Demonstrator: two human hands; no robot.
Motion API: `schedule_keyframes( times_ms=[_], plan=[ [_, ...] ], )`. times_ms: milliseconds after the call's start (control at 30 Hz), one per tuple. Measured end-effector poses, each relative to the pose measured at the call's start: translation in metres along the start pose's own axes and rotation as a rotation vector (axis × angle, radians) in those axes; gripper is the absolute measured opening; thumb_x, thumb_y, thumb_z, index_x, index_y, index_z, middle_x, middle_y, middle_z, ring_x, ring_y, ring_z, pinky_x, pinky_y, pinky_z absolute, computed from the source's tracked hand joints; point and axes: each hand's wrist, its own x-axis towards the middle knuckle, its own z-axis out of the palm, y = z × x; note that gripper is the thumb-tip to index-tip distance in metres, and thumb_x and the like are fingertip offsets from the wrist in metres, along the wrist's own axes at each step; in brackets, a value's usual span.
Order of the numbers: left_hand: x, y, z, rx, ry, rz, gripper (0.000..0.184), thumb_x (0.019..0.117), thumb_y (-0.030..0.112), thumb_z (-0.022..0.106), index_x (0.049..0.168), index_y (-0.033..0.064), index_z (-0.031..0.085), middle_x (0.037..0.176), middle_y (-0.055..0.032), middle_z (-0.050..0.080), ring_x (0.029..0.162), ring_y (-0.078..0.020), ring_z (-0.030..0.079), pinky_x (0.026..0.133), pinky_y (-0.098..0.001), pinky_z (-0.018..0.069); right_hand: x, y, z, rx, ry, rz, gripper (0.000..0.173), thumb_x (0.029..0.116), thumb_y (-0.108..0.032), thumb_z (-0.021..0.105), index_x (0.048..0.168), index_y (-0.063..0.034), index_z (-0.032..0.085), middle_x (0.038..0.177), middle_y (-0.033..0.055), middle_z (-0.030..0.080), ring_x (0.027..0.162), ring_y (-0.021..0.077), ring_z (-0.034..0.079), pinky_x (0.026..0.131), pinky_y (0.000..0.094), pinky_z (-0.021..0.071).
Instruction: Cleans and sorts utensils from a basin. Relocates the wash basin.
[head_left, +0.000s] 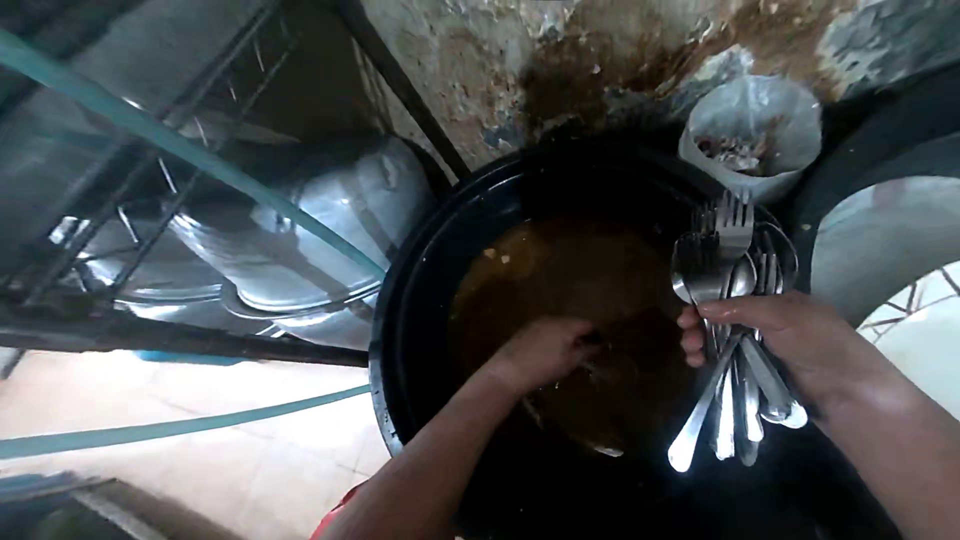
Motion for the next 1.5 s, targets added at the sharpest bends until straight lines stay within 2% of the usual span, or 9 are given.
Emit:
schedule_keyframes(
  times_ms=[133, 267, 467, 733, 867, 1133, 1233, 1333, 1500],
  plan=[
    [0.001, -0.032, -0.022, -0.618, 0.363, -0.283, 0.019, 0.1049, 0.017, 0.058, 0.117, 0.0057, 0.067, 0.107, -0.0074, 0.071, 0.092, -0.0164, 0.070, 0.083, -0.0381, 0.0594, 0.001, 0.001, 0.001, 0.038, 0.010, 0.016, 0.021, 0.1020, -0.005, 0.050, 0.095, 0.0037, 0.067, 0.076, 0.0133, 0.070, 0.063, 0.0207, 0.070, 0.062, 0.0350, 0.0633],
    [-0.016, -0.023, -0.043, -0.985, 0.638, -0.165, 0.015, 0.1057, 0.010, 0.054, 0.116, 0.0014, 0.061, 0.102, -0.0096, 0.075, 0.086, -0.0210, 0.075, 0.079, -0.0387, 0.0641, 0.004, 0.002, -0.001, 0.016, 0.034, 0.010, 0.020, 0.1023, -0.006, 0.050, 0.097, 0.0027, 0.068, 0.077, 0.0111, 0.068, 0.061, 0.0167, 0.066, 0.059, 0.0298, 0.0603],
    [-0.054, 0.062, -0.037, -0.150, 0.985, 0.576, 0.013, 0.1023, 0.007, 0.059, 0.109, -0.0003, 0.068, 0.116, -0.0095, 0.074, 0.112, -0.0160, 0.070, 0.098, -0.0327, 0.0588, 0.004, -0.003, -0.003, 0.147, -0.017, 0.087, 0.023, 0.1066, -0.016, 0.046, 0.105, -0.0022, 0.064, 0.087, 0.0108, 0.069, 0.068, 0.0173, 0.069, 0.058, 0.0310, 0.0608],
    [-0.004, 0.069, 0.048, 0.182, 0.630, 0.962, 0.022, 0.0964, 0.003, 0.063, 0.114, 0.0070, 0.076, 0.132, -0.0114, 0.069, 0.136, -0.0281, 0.056, 0.122, -0.0485, 0.0363, -0.005, -0.001, -0.004, 0.153, 0.157, 0.008, 0.024, 0.0973, -0.008, 0.046, 0.078, -0.0096, 0.060, 0.063, 0.0023, 0.063, 0.052, 0.0067, 0.061, 0.044, 0.0227, 0.0513],
    [-0.009, 0.059, 0.053, 0.204, 0.584, 0.871, 0.030, 0.0952, 0.003, 0.064, 0.123, 0.0117, 0.072, 0.141, -0.0061, 0.063, 0.144, -0.0222, 0.048, 0.126, -0.0592, 0.0200, -0.003, 0.003, -0.009, 0.241, 0.026, -0.034, 0.024, 0.0936, -0.007, 0.041, 0.094, -0.0063, 0.066, 0.089, 0.0104, 0.074, 0.074, 0.0147, 0.073, 0.059, 0.0281, 0.0606],
    [-0.023, 0.066, 0.018, -0.181, 0.411, 0.774, 0.032, 0.0959, -0.008, 0.054, 0.120, 0.0021, 0.073, 0.129, -0.0090, 0.071, 0.132, -0.0184, 0.059, 0.123, -0.0471, 0.0347, -0.001, 0.004, -0.011, 0.196, -0.077, -0.066, 0.024, 0.1002, -0.010, 0.044, 0.102, -0.0048, 0.068, 0.087, 0.0058, 0.071, 0.072, 0.0090, 0.070, 0.062, 0.0241, 0.0608],
    [-0.037, 0.050, 0.028, -0.090, 0.251, 0.510, 0.024, 0.0955, 0.002, 0.061, 0.115, 0.0077, 0.074, 0.117, -0.0070, 0.070, 0.111, -0.0159, 0.066, 0.097, -0.0338, 0.0562, 0.002, 0.003, -0.013, 0.270, -0.071, -0.023, 0.015, 0.0979, -0.008, 0.050, 0.101, -0.0074, 0.065, 0.090, 0.0072, 0.068, 0.069, 0.0135, 0.067, 0.063, 0.0302, 0.0617],
    [-0.040, 0.027, 0.063, 0.220, -0.262, 0.224, 0.035, 0.1016, 0.021, 0.061, 0.134, 0.0078, 0.064, 0.142, -0.0161, 0.058, 0.134, -0.0356, 0.054, 0.111, -0.0547, 0.0448, 0.004, 0.003, -0.013, 0.240, -0.096, 0.002, 0.012, 0.0961, -0.011, 0.052, 0.095, -0.0090, 0.063, 0.086, 0.0053, 0.065, 0.065, 0.0121, 0.064, 0.060, 0.0285, 0.0597],
    [-0.040, -0.002, 0.100, 0.338, -0.301, 0.364, 0.025, 0.1023, 0.013, 0.057, 0.124, 0.0119, 0.070, 0.141, -0.0142, 0.058, 0.135, -0.0402, 0.050, 0.107, -0.0598, 0.0463, -0.002, 0.002, -0.010, 0.189, -0.096, 0.014, 0.014, 0.0953, -0.010, 0.051, 0.094, -0.0076, 0.065, 0.083, 0.0082, 0.069, 0.067, 0.0190, 0.069, 0.068, 0.0398, 0.0638]
  ],
)
